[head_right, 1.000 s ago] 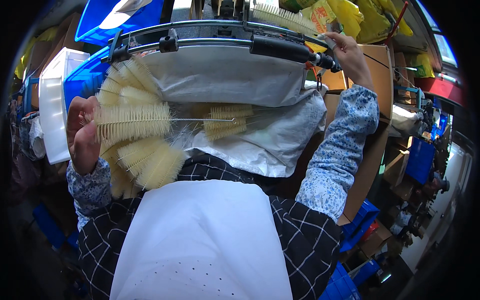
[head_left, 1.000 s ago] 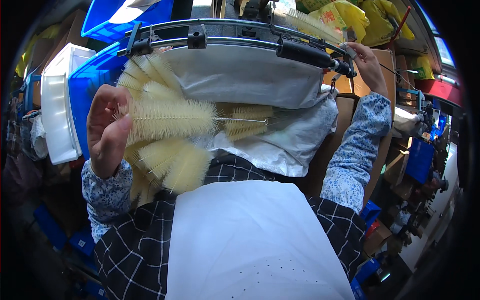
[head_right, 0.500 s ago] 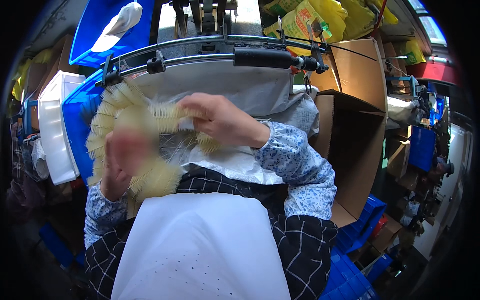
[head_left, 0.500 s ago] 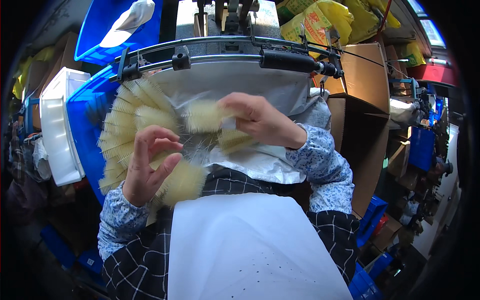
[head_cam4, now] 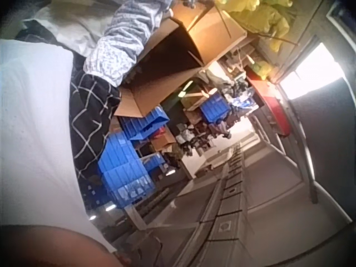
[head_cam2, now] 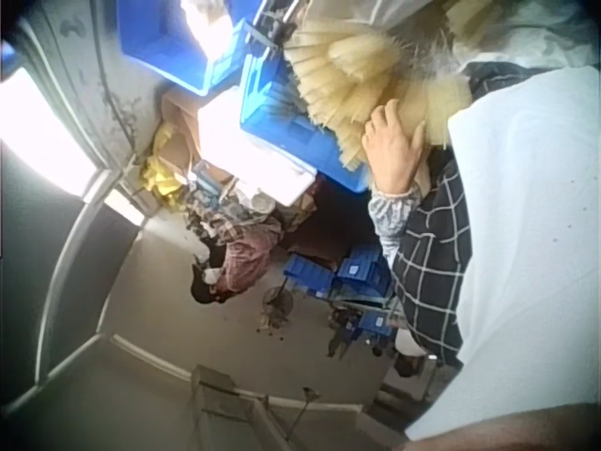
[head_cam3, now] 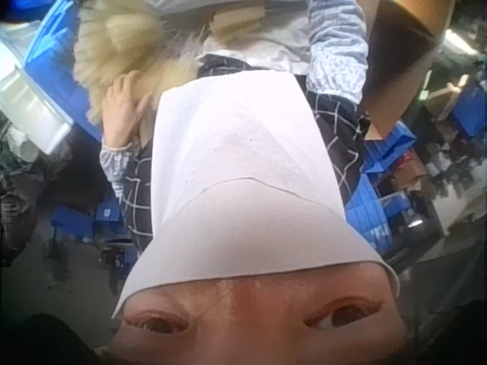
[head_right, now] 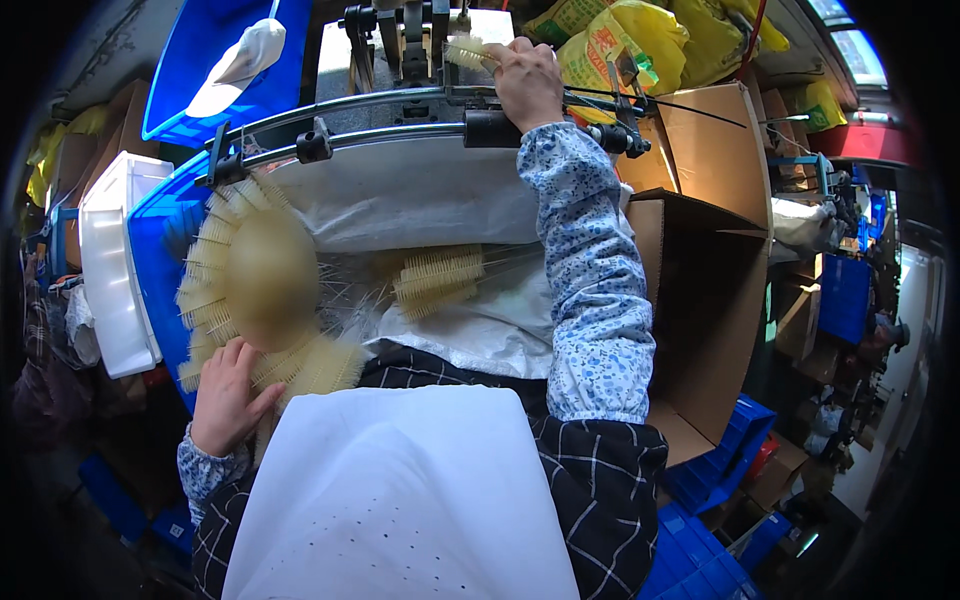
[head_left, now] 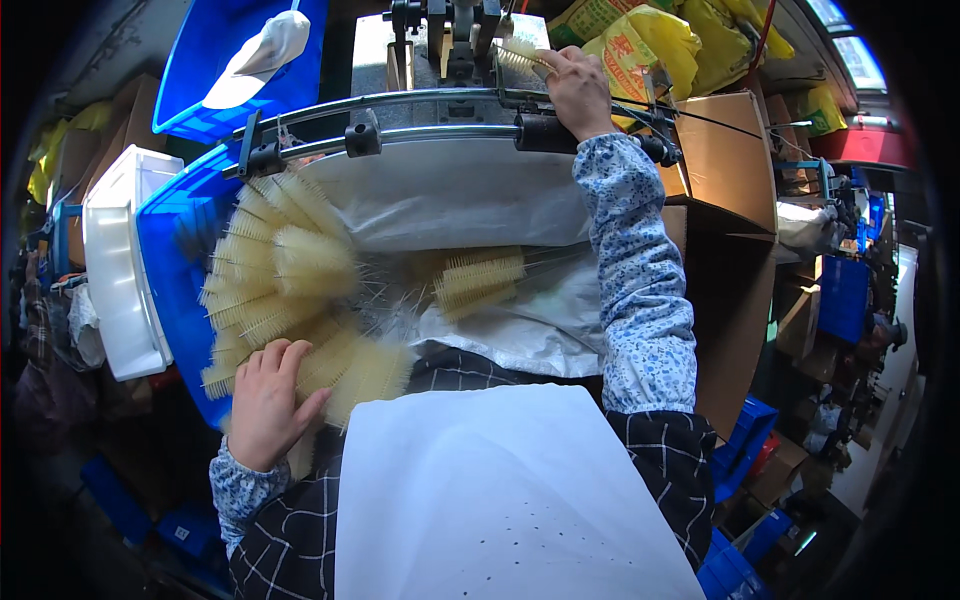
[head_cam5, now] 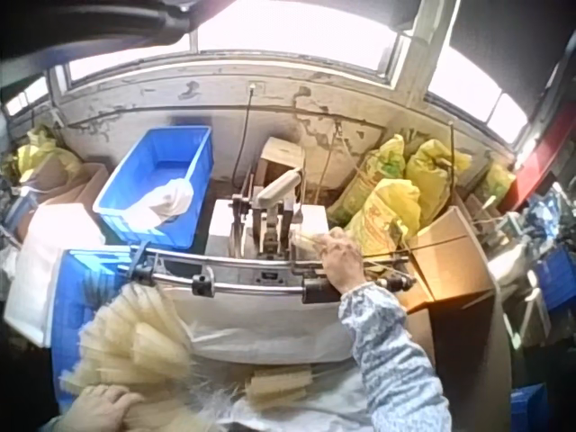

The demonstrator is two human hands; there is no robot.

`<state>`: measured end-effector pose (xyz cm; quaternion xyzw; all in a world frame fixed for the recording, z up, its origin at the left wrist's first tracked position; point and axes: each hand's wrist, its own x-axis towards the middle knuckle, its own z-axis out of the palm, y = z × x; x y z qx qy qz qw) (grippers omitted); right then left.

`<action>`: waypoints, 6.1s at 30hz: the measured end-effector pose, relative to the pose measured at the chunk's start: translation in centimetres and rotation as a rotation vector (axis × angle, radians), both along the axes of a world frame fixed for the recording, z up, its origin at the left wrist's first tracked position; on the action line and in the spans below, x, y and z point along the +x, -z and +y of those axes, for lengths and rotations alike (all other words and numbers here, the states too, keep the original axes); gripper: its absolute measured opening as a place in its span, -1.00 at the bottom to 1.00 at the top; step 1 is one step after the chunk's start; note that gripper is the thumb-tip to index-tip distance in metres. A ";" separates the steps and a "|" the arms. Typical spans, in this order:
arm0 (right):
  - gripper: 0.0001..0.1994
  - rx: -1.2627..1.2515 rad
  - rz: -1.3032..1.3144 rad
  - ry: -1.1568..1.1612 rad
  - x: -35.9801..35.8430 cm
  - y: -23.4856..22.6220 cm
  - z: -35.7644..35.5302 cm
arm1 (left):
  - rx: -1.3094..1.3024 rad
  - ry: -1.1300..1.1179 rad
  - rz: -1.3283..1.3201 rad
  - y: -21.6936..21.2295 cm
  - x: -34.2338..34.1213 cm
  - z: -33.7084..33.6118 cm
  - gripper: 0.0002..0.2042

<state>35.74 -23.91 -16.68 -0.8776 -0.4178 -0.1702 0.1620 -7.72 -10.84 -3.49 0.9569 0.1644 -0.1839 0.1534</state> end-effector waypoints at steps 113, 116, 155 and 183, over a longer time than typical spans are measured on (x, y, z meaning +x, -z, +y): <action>-0.81 -0.147 0.003 -0.083 7.9 -2.7 -8.3 | -1.055 -0.430 -0.936 -0.5 4.4 4.2 -0.73; -0.74 -0.120 0.692 -0.081 4.9 -6.8 -13.1 | -1.166 -0.456 -0.899 -0.4 5.6 4.0 -0.74; -0.72 0.038 0.130 0.053 0.5 1.3 -0.8 | -0.378 -0.281 -0.583 1.4 5.3 5.8 -0.71; -0.48 -0.118 -0.064 0.337 2.1 0.3 -3.6 | -0.541 -0.243 -0.626 0.3 4.9 4.4 -0.65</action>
